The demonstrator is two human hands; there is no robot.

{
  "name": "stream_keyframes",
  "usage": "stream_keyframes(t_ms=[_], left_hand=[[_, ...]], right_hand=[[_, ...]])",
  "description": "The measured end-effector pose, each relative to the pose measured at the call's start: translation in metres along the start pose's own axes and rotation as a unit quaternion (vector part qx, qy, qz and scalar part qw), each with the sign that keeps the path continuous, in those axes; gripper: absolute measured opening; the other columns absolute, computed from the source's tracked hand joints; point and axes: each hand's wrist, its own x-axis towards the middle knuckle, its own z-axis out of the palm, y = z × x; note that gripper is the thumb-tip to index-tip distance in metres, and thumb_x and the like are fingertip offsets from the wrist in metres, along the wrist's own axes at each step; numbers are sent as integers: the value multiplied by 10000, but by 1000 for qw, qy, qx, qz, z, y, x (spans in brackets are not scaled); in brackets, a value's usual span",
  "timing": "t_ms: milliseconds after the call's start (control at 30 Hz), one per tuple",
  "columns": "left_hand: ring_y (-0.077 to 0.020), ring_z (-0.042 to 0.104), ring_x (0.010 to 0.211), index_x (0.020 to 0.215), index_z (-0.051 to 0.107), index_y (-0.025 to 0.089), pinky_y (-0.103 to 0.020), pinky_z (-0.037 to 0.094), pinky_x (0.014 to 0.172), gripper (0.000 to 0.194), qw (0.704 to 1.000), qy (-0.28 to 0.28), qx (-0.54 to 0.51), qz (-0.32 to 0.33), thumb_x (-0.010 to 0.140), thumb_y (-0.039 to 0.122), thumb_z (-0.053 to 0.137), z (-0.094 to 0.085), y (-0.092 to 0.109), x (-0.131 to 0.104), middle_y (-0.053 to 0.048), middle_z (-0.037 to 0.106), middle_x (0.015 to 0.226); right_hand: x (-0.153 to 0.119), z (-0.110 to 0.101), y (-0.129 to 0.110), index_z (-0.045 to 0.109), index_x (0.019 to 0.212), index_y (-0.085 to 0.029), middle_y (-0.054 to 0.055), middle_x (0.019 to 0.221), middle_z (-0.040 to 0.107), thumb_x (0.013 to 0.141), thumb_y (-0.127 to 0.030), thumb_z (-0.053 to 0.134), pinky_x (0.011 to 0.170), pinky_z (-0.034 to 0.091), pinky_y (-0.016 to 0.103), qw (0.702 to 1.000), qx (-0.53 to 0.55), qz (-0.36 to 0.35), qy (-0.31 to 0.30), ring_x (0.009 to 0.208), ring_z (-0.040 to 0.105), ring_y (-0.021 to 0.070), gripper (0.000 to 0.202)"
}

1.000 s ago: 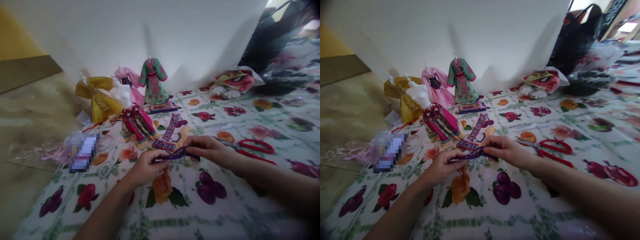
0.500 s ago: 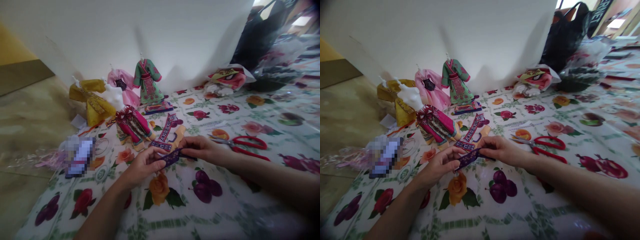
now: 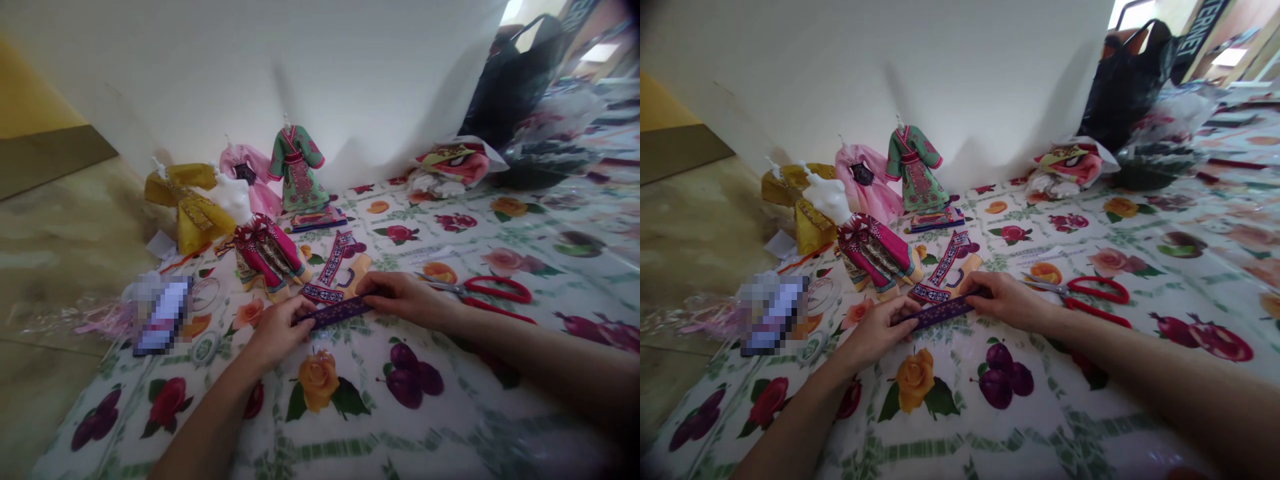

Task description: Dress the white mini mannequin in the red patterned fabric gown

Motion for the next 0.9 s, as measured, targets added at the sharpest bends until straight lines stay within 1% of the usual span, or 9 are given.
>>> stream_keyframes(t_ms=[100, 233, 367, 433, 600, 700, 800, 900], left_hand=[[-145, 662, 629, 925, 591, 190, -283, 521, 613, 147, 1000, -4, -2, -12, 804, 271, 608, -2, -1, 1, 14, 634, 772], [-150, 672, 599, 880, 583, 199, -257, 507, 561, 139, 999, -10, -3, -41, 790, 299, 620, -5, -1, 0, 29, 621, 707], [-118, 608, 506, 793, 585, 199, -226, 453, 483, 153, 997, -24, 56, -46, 784, 342, 636, -9, 0, -2, 39, 597, 647], [-116, 600, 497, 786, 590, 200, -223, 444, 474, 161, 995, -31, 80, -50, 790, 355, 636, -11, 0, -3, 36, 608, 642], [-143, 635, 533, 850, 611, 200, -239, 484, 514, 159, 993, -70, 70, -60, 856, 347, 553, -17, -2, -4, 24, 613, 566], [-146, 648, 556, 899, 619, 198, -243, 499, 534, 183, 993, -84, 61, -51, 878, 355, 527, -19, -4, -4, 13, 637, 587], [-137, 642, 553, 910, 607, 200, -231, 489, 524, 172, 993, -84, 65, -47, 879, 351, 532, -20, -4, -5, 20, 627, 597], [-124, 621, 526, 865, 577, 198, -218, 463, 489, 145, 993, -73, 82, -47, 859, 342, 557, -20, -2, -7, 27, 612, 626]], right_hand=[[0, -1, 3, 607, 1012, -174, 55, 959, 679, 883, -262, 549, 724, 486, 300, 999, -41, -3, 9, 825, 631, 183, 166], [-1, -1, 6, 614, 982, -188, 33, 891, 680, 862, -238, 543, 687, 470, 281, 996, -85, -1, 9, 770, 624, 173, 149], [-2, 0, 3, 635, 973, -198, 19, 871, 683, 851, -215, 534, 656, 443, 270, 991, -133, -4, 10, 728, 611, 160, 159], [-2, 0, 2, 642, 978, -202, 20, 884, 687, 851, -213, 535, 663, 442, 271, 989, -149, -10, 8, 735, 614, 160, 166], [-2, 0, 4, 636, 987, -207, 32, 928, 700, 853, -218, 533, 698, 462, 279, 988, -151, -16, 2, 783, 636, 170, 169], [-1, 0, 6, 630, 981, -209, 37, 923, 706, 857, -234, 531, 694, 470, 285, 988, -154, -13, 0, 783, 645, 176, 161], [-1, 0, 5, 627, 977, -205, 38, 918, 707, 858, -247, 527, 713, 483, 293, 988, -154, -13, -2, 792, 654, 181, 161], [-2, -1, 5, 628, 980, -202, 43, 924, 704, 853, -256, 520, 727, 495, 305, 988, -154, -12, -7, 807, 659, 191, 175]])
